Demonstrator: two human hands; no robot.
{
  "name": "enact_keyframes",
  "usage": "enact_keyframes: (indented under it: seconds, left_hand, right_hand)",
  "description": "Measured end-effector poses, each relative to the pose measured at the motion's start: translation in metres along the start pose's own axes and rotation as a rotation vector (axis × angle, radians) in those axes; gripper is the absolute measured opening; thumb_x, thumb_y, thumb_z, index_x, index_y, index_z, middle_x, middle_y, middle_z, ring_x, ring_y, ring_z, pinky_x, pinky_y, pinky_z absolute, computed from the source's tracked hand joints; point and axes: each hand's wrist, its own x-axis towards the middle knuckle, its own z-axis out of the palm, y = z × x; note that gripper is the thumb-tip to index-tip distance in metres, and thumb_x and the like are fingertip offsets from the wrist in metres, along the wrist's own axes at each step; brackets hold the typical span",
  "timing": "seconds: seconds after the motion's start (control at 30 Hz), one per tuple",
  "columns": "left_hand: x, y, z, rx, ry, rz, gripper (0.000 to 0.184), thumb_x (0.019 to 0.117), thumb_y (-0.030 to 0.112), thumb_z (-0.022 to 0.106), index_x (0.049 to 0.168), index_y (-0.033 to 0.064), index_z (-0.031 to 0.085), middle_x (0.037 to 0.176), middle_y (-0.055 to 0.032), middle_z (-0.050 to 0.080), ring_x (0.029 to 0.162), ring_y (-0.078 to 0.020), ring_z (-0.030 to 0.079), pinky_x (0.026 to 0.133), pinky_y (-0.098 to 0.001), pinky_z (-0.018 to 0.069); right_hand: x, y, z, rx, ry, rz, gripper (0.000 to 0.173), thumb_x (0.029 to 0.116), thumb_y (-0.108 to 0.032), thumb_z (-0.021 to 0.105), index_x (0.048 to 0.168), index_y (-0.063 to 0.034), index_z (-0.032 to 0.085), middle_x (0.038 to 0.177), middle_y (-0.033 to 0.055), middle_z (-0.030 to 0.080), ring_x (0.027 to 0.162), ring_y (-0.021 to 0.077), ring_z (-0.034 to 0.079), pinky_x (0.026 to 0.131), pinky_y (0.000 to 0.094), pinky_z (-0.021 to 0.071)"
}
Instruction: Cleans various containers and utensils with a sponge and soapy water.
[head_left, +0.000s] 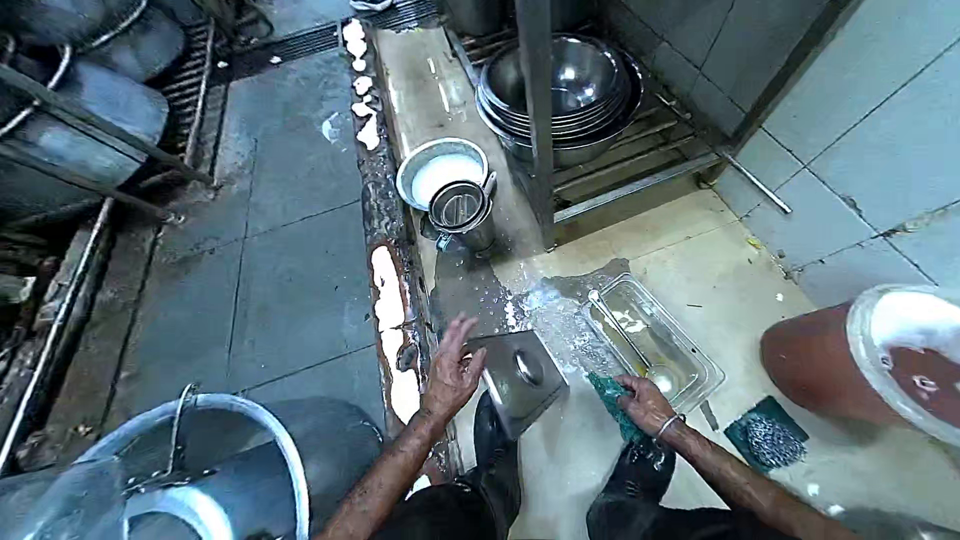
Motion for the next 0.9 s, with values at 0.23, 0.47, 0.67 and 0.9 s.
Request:
enact_keyframes:
  seconds: [0.23, 0.47, 0.67, 0.9]
  left_hand:
    - [-0.002, -0.044, 0.030, -0.589, 0.240, -0.735, 0.055, 0.0947, 0.000, 0.068, 0.146, 0.0034, 0.050, 0.121, -0.0193, 0.066, 0.092, -0.0235, 0.066, 0.074, -0.0407, 0.0558]
    - [0.023, -0.041, 0.047, -0.932, 0.282, -0.892, 0.016, 0.1012, 0.013, 0.063, 0.097, -0.0011, 0.069, 0.078, -0.0102, 0.068, 0.066, -0.0165, 0.065, 0.060, -0.0335, 0.0567]
    - [0.007, -0.059, 0.051, -1.296, 0.261, -1.009, 0.035, 0.1096, 0.029, 0.041, 0.124, 0.0020, 0.059, 0.104, -0.0156, 0.071, 0.093, -0.0246, 0.071, 0.081, -0.0449, 0.0608]
    - [-0.018, -0.061, 0.048, -1.460, 0.152, -0.923, 0.035, 0.1104, 0.032, 0.040, 0.123, 0.0063, 0.060, 0.105, -0.0128, 0.072, 0.096, -0.0226, 0.072, 0.084, -0.0437, 0.0616]
  right_hand:
    - [0.046, -0.099, -0.002, -0.384, -0.046, -0.177, 0.031, 0.1023, -0.016, 0.058, 0.130, -0.0066, 0.068, 0.116, 0.0184, 0.072, 0.109, 0.0343, 0.070, 0.098, 0.0555, 0.0533]
    - [0.101, -0.150, 0.086, -0.297, 0.120, -0.352, 0.034, 0.1020, -0.011, 0.058, 0.135, -0.0042, 0.066, 0.135, 0.0202, 0.065, 0.126, 0.0368, 0.062, 0.109, 0.0539, 0.0490]
    - [0.115, -0.127, 0.185, -0.123, 0.197, -0.404, 0.036, 0.0939, -0.012, 0.061, 0.127, -0.0153, 0.074, 0.140, 0.0114, 0.063, 0.135, 0.0349, 0.053, 0.112, 0.0569, 0.0412]
    - [0.104, -0.143, 0.193, -0.146, 0.099, -0.614, 0.034, 0.0955, -0.012, 0.057, 0.125, -0.0126, 0.074, 0.136, 0.0070, 0.067, 0.132, 0.0322, 0.055, 0.103, 0.0567, 0.0465]
